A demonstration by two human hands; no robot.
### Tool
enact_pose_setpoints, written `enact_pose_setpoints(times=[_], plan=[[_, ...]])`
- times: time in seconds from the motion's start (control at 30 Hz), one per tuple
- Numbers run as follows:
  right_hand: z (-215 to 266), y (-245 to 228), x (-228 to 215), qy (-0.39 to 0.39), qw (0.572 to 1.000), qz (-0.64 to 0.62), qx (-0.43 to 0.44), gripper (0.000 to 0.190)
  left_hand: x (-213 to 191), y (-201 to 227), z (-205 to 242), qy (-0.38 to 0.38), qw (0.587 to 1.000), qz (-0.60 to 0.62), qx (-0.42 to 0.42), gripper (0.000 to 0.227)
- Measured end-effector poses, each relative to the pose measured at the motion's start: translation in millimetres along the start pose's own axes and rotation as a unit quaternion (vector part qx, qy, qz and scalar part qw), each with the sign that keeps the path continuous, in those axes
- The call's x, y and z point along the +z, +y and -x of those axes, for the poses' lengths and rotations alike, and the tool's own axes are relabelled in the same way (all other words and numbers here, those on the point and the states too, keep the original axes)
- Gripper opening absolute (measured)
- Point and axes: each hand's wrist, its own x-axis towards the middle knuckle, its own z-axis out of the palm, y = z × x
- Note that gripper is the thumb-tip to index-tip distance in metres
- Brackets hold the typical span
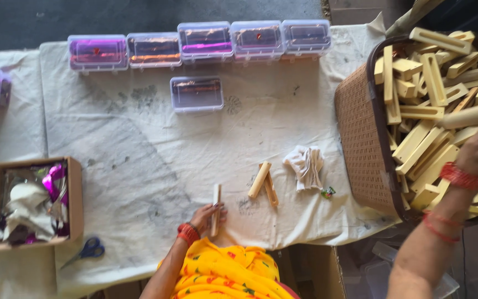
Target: The person wipes a wooden block with a white cloth, then wraps it in a sheet of gold foil. They place the wrapped block into a clear plastic container and close the lid. The person then picks up several more wooden blocks from a basket and arranges them on the table.
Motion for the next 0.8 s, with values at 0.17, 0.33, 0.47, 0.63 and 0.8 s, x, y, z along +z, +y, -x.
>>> enact_pose_setpoints(times=[0.17,0.33,0.47,0.63,0.8], plan=[[144,-115,119,-0.211,0.927,-0.303,0.067,0.037,85,40,31,-0.057,0.979,-0.168,0.095,0.046],[313,-193,250,-0.369,0.718,-0.509,0.3,0.046,136,68,81,-0.126,0.981,-0.071,0.126,0.046],[373,-233,283,-0.358,0.734,-0.463,0.343,0.037,108,47,77,-0.152,0.977,-0.005,0.148,0.04],[405,-230,287,-0.351,0.734,-0.472,0.34,0.036,109,37,89,-0.12,0.982,0.003,0.149,0.033],[413,-260,278,-0.3,0.758,-0.485,0.316,0.032,113,21,89,-0.106,0.983,0.007,0.149,0.031]])
